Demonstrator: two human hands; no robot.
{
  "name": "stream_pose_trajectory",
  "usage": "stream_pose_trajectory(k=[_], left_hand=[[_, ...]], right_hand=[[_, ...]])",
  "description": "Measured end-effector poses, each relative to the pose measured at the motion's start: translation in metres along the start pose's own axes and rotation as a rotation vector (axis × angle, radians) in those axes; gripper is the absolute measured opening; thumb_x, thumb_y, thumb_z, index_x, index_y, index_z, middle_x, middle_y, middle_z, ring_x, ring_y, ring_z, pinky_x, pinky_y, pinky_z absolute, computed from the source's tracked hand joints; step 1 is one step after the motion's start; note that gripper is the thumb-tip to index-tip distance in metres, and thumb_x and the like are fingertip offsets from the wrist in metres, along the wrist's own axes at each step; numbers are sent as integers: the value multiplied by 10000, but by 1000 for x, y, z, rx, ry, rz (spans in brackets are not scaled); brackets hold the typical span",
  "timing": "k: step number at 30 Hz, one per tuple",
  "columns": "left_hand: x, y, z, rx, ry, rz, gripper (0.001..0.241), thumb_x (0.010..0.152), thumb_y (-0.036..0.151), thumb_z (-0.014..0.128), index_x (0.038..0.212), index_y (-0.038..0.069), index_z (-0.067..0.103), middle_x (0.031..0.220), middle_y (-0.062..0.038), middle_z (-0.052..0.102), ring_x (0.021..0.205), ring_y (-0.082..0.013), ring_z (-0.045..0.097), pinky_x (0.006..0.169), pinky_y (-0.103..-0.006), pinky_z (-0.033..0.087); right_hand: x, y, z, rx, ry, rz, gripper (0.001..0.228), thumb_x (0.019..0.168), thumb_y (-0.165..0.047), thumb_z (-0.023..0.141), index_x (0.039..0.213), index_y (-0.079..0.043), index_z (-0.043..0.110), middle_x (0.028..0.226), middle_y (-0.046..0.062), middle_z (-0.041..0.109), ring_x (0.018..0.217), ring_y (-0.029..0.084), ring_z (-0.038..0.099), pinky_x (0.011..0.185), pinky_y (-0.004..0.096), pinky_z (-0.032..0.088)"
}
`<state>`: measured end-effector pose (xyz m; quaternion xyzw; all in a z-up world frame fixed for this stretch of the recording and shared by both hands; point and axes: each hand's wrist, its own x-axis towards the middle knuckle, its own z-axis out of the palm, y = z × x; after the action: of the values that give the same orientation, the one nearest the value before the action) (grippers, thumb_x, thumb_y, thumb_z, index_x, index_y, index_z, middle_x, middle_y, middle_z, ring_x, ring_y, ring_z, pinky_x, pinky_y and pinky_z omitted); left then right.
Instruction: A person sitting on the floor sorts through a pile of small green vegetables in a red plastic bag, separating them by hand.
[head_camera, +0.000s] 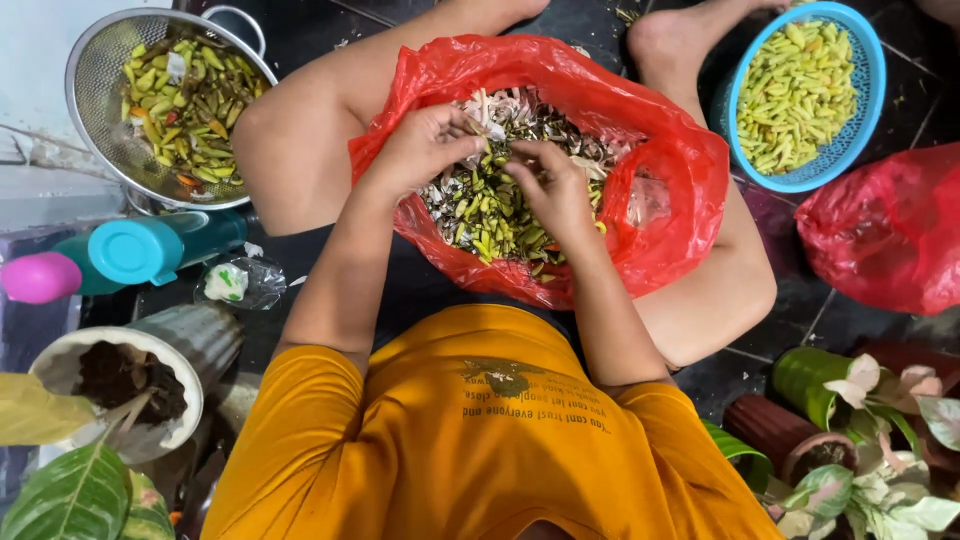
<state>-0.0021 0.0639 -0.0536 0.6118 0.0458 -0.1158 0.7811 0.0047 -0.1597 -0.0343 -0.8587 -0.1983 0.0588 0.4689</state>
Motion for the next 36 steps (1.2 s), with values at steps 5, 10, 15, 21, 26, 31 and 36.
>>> stream_pose_trajectory(k=[5, 10, 15, 21, 26, 31, 36], left_hand=[[-7, 8, 15, -54, 8, 20, 142, 940, 85, 763, 1044, -1, 718, 847, -67, 736, 722, -65, 690, 559, -153, 580], [-7, 0, 10, 122, -11, 172, 80, 981, 85, 750, 984, 6, 755, 808, -103, 738, 624, -113, 687, 504, -224, 567], [-8, 8, 16, 134, -59, 334, 86, 977, 80, 758, 904, 35, 759, 751, -80, 667, 750, -160, 611, 747, -314, 532], [3, -1, 30, -237, -84, 199, 99, 996, 107, 720, 914, 52, 719, 721, -5, 593, 654, -49, 568, 543, -180, 517], [1, -9, 31, -562, -174, 157, 59, 994, 54, 663, 946, 61, 696, 816, -33, 620, 765, -104, 557, 721, -233, 488], [-1, -5, 10, -265, -110, 250, 79, 1043, 101, 624, 1004, 36, 648, 871, 4, 572, 816, -75, 561, 759, -218, 504], [-13, 40, 29, 1132, -223, -80, 403, 930, 475, 655, 1205, 181, 636, 1354, -79, 577, 1268, -324, 505, 1097, -557, 351]], right_hand=[[-2, 13, 22, 118, 136, -86, 334, 904, -92, 844, 1212, -80, 716, 974, 144, 734, 728, 233, 685, 568, 311, 510], [-4, 9, 25, 272, 189, -48, 183, 947, -65, 781, 1125, -34, 750, 1036, 161, 753, 778, 233, 715, 634, 319, 567], [-7, 8, 21, 815, 128, 257, 155, 1023, -26, 634, 1158, 43, 662, 883, 134, 664, 715, 181, 693, 593, 227, 540], [1, 13, 16, 1361, 29, 468, 125, 1019, -86, 628, 1130, -29, 636, 929, 99, 700, 821, 178, 719, 767, 273, 567], [5, 16, 8, 1449, 8, 456, 104, 1022, -91, 608, 1112, -45, 634, 922, 80, 689, 823, 165, 684, 768, 266, 548], [15, 35, -27, 1286, 153, 401, 92, 1046, -120, 578, 1122, -73, 600, 988, 85, 672, 921, 182, 713, 845, 265, 596], [31, 3, -62, 1184, 114, 599, 172, 1001, 70, 478, 1065, -34, 599, 1052, 153, 694, 927, 221, 718, 728, 218, 593]])
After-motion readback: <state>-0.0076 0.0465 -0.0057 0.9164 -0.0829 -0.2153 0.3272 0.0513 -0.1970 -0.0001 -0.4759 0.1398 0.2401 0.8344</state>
